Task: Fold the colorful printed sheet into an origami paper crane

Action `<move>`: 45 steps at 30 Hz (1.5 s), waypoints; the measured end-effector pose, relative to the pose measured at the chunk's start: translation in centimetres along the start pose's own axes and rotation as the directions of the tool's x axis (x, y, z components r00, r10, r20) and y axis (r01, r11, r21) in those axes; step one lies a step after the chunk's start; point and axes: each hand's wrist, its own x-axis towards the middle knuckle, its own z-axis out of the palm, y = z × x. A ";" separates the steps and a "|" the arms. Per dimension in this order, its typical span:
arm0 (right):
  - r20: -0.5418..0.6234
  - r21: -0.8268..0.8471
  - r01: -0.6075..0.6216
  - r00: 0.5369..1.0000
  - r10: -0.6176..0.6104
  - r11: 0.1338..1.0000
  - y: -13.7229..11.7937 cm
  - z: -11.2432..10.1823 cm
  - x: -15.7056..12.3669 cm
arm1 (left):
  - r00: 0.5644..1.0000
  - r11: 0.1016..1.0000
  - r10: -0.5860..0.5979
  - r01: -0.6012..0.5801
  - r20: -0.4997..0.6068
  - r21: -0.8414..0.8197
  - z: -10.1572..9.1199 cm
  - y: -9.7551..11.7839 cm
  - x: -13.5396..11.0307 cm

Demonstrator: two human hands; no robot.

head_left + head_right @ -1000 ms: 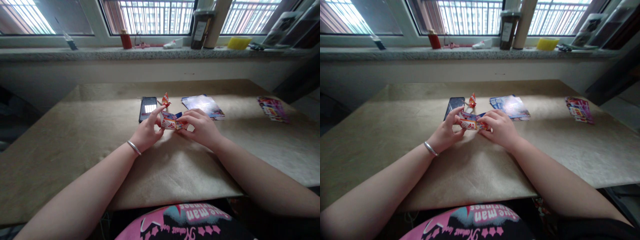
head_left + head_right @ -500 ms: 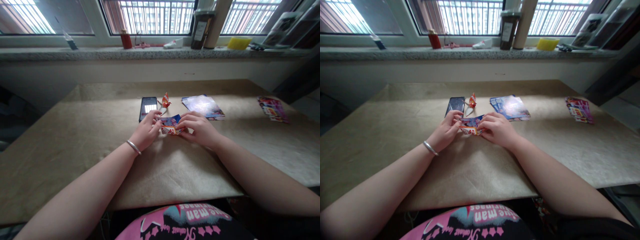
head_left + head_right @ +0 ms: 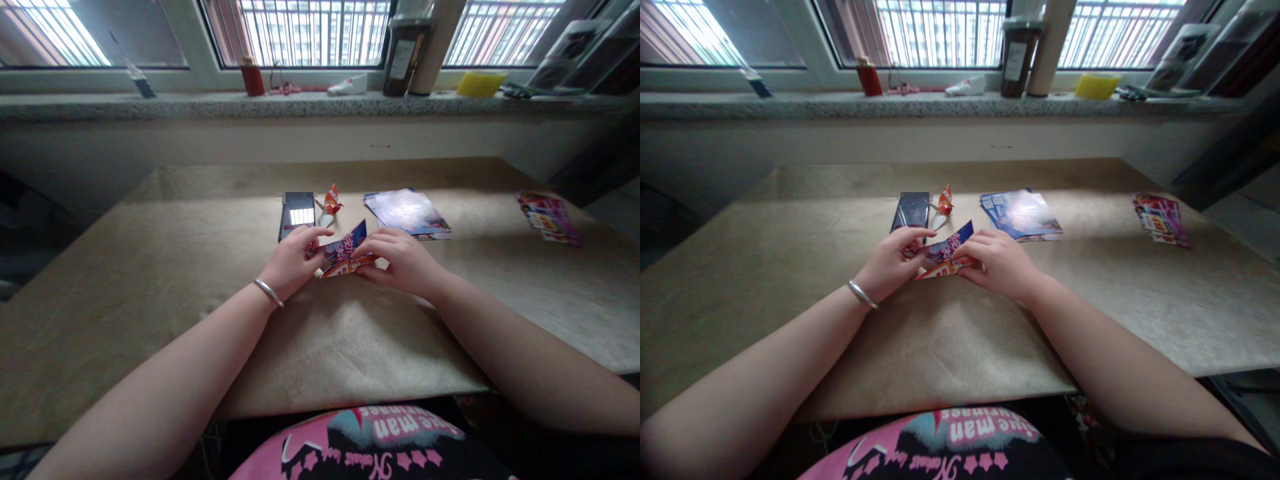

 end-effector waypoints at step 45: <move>0.024 0.324 -0.494 0.857 0.515 0.807 1.7 2.8 -0.2 | 0.985 0.920 0.107 -0.150 0.135 0.363 -0.8 1.7 -0.4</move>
